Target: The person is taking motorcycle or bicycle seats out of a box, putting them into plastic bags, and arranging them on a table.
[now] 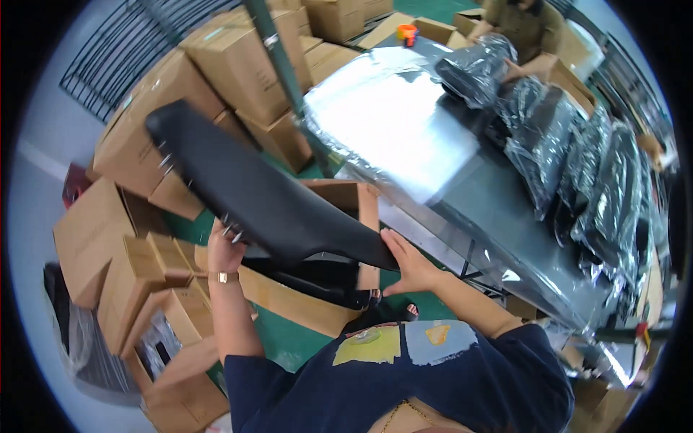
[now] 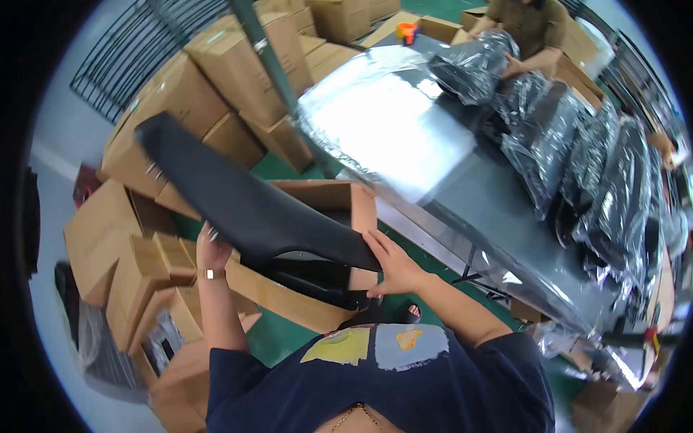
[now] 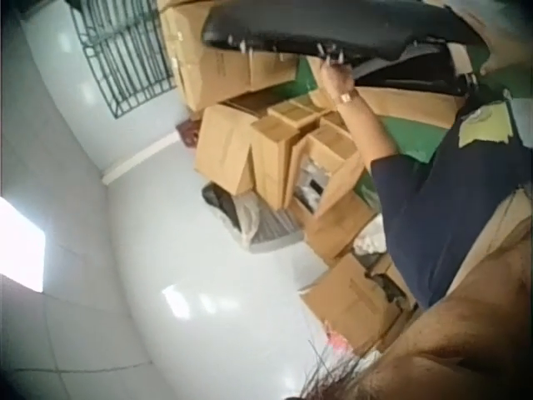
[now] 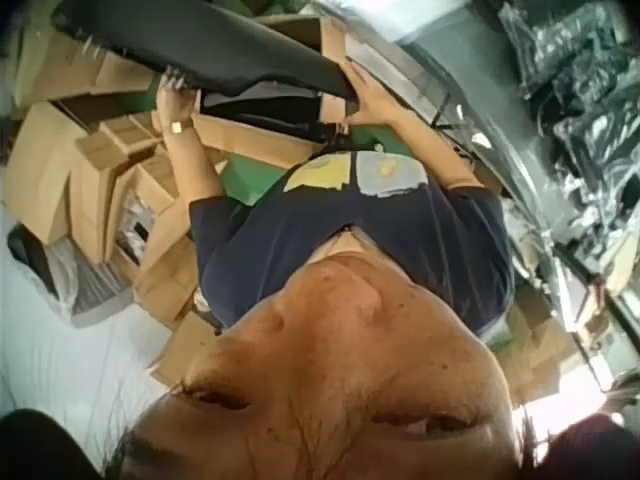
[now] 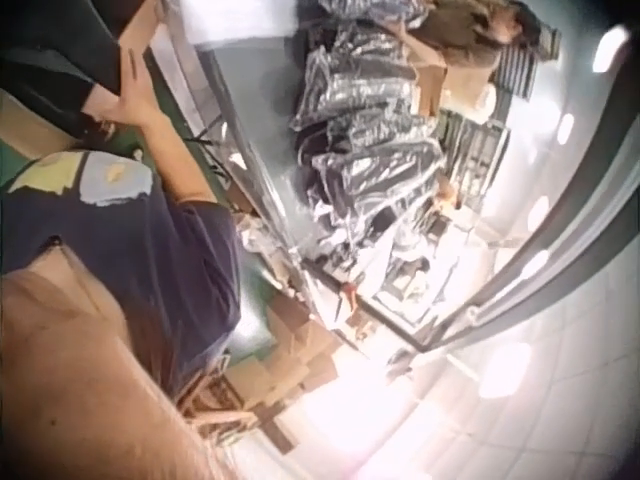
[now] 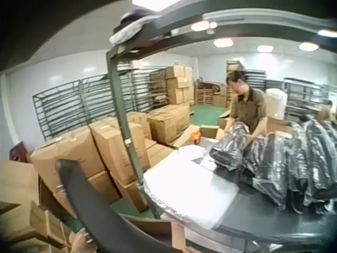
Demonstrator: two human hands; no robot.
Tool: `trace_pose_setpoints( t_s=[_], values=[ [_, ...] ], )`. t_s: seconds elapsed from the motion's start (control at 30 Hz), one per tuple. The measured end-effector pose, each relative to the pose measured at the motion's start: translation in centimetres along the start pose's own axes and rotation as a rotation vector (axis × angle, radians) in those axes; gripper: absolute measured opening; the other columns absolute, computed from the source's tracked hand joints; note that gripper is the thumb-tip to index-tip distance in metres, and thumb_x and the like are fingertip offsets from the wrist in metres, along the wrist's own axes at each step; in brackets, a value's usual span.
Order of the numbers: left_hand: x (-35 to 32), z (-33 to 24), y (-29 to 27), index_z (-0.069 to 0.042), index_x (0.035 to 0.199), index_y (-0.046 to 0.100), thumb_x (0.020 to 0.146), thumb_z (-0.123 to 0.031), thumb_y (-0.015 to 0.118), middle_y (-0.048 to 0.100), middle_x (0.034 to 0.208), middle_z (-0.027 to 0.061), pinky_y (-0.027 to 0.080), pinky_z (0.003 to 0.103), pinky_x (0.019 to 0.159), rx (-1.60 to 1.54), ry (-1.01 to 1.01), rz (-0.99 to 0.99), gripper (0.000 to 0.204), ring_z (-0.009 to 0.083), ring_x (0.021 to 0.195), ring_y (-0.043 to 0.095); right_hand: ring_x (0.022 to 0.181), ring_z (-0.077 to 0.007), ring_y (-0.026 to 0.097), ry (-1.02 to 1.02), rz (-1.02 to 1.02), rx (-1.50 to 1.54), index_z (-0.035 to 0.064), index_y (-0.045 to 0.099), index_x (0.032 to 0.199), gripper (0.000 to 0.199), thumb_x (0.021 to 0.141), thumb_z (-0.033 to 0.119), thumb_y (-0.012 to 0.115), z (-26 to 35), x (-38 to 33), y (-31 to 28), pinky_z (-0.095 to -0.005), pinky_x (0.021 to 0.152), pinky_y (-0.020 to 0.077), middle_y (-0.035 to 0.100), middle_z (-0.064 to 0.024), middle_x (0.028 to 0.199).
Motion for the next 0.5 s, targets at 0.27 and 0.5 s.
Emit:
trace_pose_setpoints(
  t_s=[0.27, 0.5],
  values=[
    [1.6, 3.5, 9.9, -0.002, 0.13, 0.043, 0.094, -0.023, 0.042, 0.051, 0.127, 0.0131, 0.043, 0.039, 0.096, -0.298, 0.063, 0.347, 0.042, 0.0265, 0.112, 0.054, 0.11, -0.0357, 0.051, -0.097, -0.649, -0.295, 0.0043, 0.052, 0.119, 0.068, 0.053, -0.006, 0.062, 0.9, -2.9, -8.8, -0.0417, 0.096, 0.0399, 0.055, -0.0173, 0.115],
    [3.0, 3.4, 13.4, 0.002, 0.131, 0.043, 0.096, -0.034, 0.039, 0.043, 0.137, 0.0143, 0.039, 0.04, 0.1, -0.336, -0.063, 0.838, 0.05, 0.0274, 0.118, 0.049, 0.117, -0.0344, 0.046, -0.177, -0.871, -0.681, 0.0073, 0.054, 0.117, 0.062, 0.056, 0.0, 0.065, 1.6, -4.6, -13.0, -0.0509, 0.101, 0.0339, 0.05, -0.0142, 0.123]
  ],
)
Point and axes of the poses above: each hand's wrist, its own x-axis towards the middle knuckle, its own y-axis out of the palm, z = x × y, the point moved 4 cm from there along x, towards the middle knuckle
